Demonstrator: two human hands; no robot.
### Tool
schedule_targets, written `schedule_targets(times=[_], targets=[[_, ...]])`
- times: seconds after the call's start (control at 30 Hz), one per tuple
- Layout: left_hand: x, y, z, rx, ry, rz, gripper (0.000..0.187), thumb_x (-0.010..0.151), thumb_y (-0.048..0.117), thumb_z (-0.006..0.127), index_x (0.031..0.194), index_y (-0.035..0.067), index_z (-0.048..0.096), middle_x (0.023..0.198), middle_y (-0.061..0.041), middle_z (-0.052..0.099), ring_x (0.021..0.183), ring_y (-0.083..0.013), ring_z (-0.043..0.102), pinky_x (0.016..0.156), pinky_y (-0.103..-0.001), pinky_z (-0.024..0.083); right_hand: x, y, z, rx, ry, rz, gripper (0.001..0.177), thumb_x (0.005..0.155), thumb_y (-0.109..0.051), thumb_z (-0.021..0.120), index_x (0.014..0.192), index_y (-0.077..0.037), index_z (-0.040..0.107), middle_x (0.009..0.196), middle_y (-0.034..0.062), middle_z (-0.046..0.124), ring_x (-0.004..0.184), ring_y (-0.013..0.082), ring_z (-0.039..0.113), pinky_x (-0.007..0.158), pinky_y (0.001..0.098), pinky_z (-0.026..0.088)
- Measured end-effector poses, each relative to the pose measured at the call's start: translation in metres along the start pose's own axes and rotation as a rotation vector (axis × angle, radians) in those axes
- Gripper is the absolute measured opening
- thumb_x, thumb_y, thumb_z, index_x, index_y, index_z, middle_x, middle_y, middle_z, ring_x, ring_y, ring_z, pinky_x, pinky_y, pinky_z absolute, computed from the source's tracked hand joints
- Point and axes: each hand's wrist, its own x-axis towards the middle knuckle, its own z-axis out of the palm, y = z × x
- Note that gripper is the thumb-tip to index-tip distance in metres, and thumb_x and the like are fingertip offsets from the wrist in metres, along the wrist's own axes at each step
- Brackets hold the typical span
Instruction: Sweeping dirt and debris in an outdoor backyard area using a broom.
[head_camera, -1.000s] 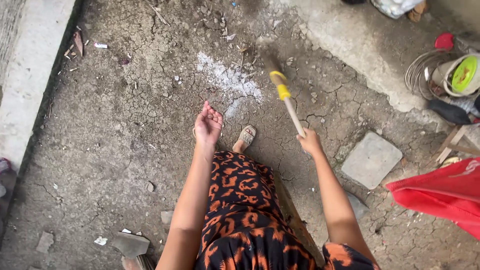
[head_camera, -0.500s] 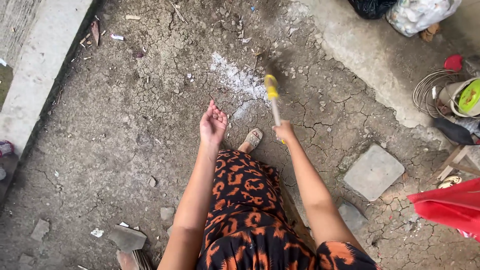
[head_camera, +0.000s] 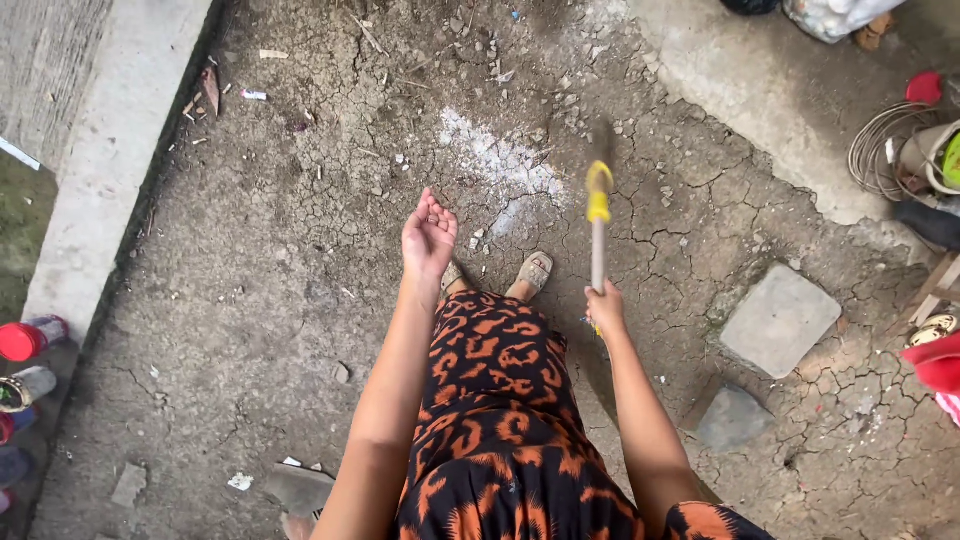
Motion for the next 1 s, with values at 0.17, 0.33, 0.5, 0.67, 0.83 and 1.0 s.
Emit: schedule_targets(times=[0.17,0.33,0.5,0.67,0.83,1.0], targets=[[-0.012,0.045,-0.009,-0.004,-0.011,0.025,0.035,0.101,0.011,0.053,0.135,0.009,0.061,0.096,0.001,0.069,0.086,-0.0112,0.064,0.087,-0.033,0.055,0.043,0.06,0.058,-0.03,-0.045,0.082,0.013,0.093,-0.004,0.069,0.096,-0.002,0.056,0.059,0.0017,0.049,0.04,0.0123,0.046,0.033,0.0326,0.037],[-0.013,0.077,-0.026,-0.045,-0.014,0.054,0.035,0.101,0.01,0.054,0.135,0.009,0.062,0.096,0.002,0.07,0.086,-0.0108,0.064,0.087,-0.032,0.055,-0.041,-0.021,0.155,-0.048,-0.334,0.095,0.031,0.092,-0.003,0.064,0.123,-0.008,0.066,0.063,-0.0023,0.056,0.044,0.0053,0.045,0.036,0.0251,0.033],[-0.017,0.105,-0.014,-0.064,-0.023,0.089,0.032,0.101,0.01,0.054,0.133,0.01,0.062,0.096,0.002,0.07,0.084,-0.0109,0.065,0.086,-0.032,0.054,-0.06,-0.067,0.169,0.077,-0.505,0.087,0.059,0.097,-0.011,0.067,0.151,-0.015,0.046,0.068,-0.0005,0.055,0.043,0.0066,0.043,0.036,0.0237,0.033],[-0.035,0.136,-0.02,-0.127,-0.039,0.171,0.033,0.1,0.009,0.053,0.132,0.009,0.063,0.095,0.001,0.071,0.084,-0.011,0.064,0.087,-0.032,0.055,-0.101,-0.066,0.177,0.13,-0.372,0.128,0.036,0.099,-0.015,0.06,0.135,-0.011,0.053,0.065,-0.0036,0.049,0.044,0.0061,0.042,0.035,0.0239,0.035],[-0.053,0.147,-0.031,-0.177,0.003,0.223,0.031,0.102,0.008,0.053,0.131,0.009,0.063,0.094,0.001,0.07,0.084,-0.0108,0.064,0.087,-0.031,0.054,-0.083,-0.043,0.229,0.053,-0.228,0.239,0.023,0.1,-0.005,0.059,0.113,-0.004,0.041,0.062,-0.0007,0.045,0.045,0.0123,0.043,0.035,0.0326,0.042],[-0.054,0.149,-0.019,-0.154,0.036,0.239,0.031,0.102,0.009,0.053,0.132,0.008,0.063,0.093,0.001,0.07,0.083,-0.0109,0.064,0.086,-0.032,0.055,-0.072,-0.087,0.265,0.033,-0.617,0.194,0.044,0.096,-0.005,0.06,0.139,-0.006,0.048,0.064,-0.003,0.05,0.046,0.0077,0.045,0.038,0.0251,0.04]])
